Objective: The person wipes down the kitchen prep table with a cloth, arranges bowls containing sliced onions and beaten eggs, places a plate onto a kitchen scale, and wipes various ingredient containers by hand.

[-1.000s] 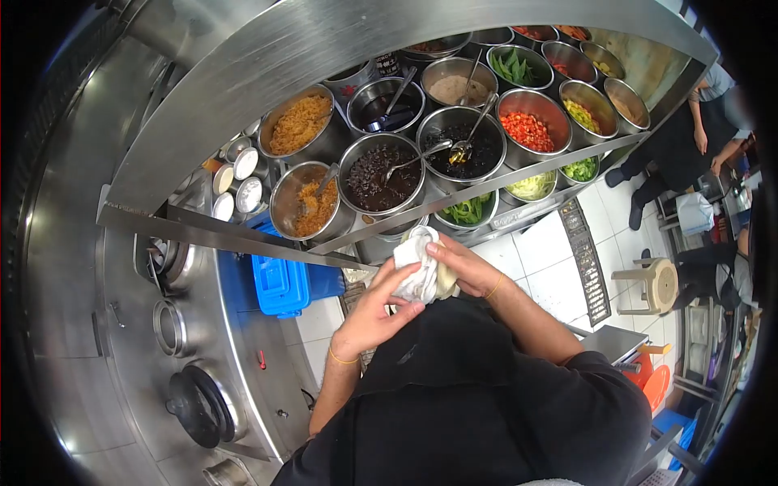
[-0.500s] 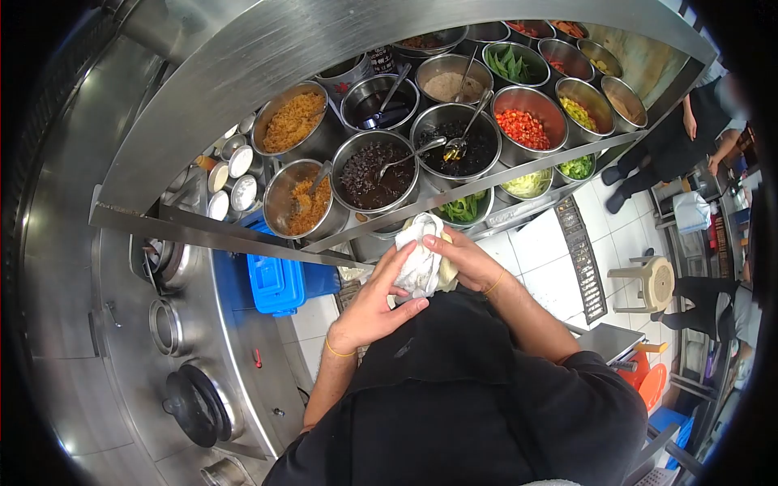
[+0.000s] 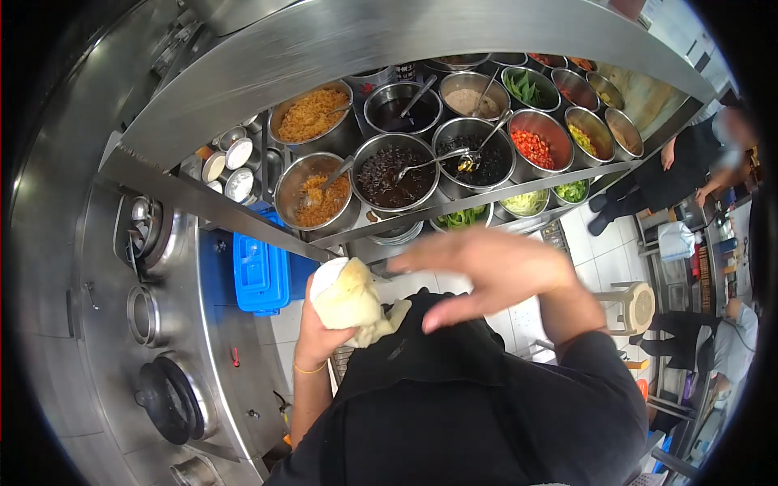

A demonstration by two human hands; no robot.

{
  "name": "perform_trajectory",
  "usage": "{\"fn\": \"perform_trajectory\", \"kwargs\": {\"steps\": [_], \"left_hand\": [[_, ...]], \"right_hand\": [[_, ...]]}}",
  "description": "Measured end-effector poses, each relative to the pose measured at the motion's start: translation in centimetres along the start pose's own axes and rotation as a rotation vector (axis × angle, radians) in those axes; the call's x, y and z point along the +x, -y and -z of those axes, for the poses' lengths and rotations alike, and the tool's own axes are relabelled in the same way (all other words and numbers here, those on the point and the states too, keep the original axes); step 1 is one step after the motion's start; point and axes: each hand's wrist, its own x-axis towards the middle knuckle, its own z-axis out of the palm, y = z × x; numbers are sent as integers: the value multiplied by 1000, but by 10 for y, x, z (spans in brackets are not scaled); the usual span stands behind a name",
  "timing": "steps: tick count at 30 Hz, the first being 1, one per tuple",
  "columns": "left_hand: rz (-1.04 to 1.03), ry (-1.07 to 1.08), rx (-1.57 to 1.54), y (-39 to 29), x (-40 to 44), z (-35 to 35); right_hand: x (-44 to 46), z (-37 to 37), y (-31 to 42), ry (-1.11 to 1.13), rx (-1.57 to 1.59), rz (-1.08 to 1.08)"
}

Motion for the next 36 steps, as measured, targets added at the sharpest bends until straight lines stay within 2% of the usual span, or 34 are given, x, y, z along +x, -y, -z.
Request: {"fn": "perform_trajectory", "kwargs": {"steps": [2,4,6,8,10,14,19,27,32,36], "left_hand": [[-39,-31,-57,2,-9,10],[-73,-64,-117,5,-20,19],[-76,-51,-155,4,-30,28],[-102,-63,-190,2,-39,32],[-121,-60,-177,2,-46,37],[-168,-90,-133,-1,-56,43],[-159,-139,-145,-3,-67,47],[-106,-212,-178,-1,-70,49],[-134,-191,-229,3,-62,55],[-58,-126,-249,2,-54,57]], "right_hand": [[11,40,4,-251,-301,-43],[34,84,-10,-398,-590,-207],[64,118,-55,-547,-736,-334],[91,152,-121,-653,-1070,-283],[117,174,-163,-695,-1242,-323],[149,192,-190,-605,-1210,-553],[167,206,-201,-577,-1188,-648],[170,219,-204,-622,-1182,-641],[145,221,-199,-717,-1197,-577],[115,234,-199,-773,-1221,-543]]}}
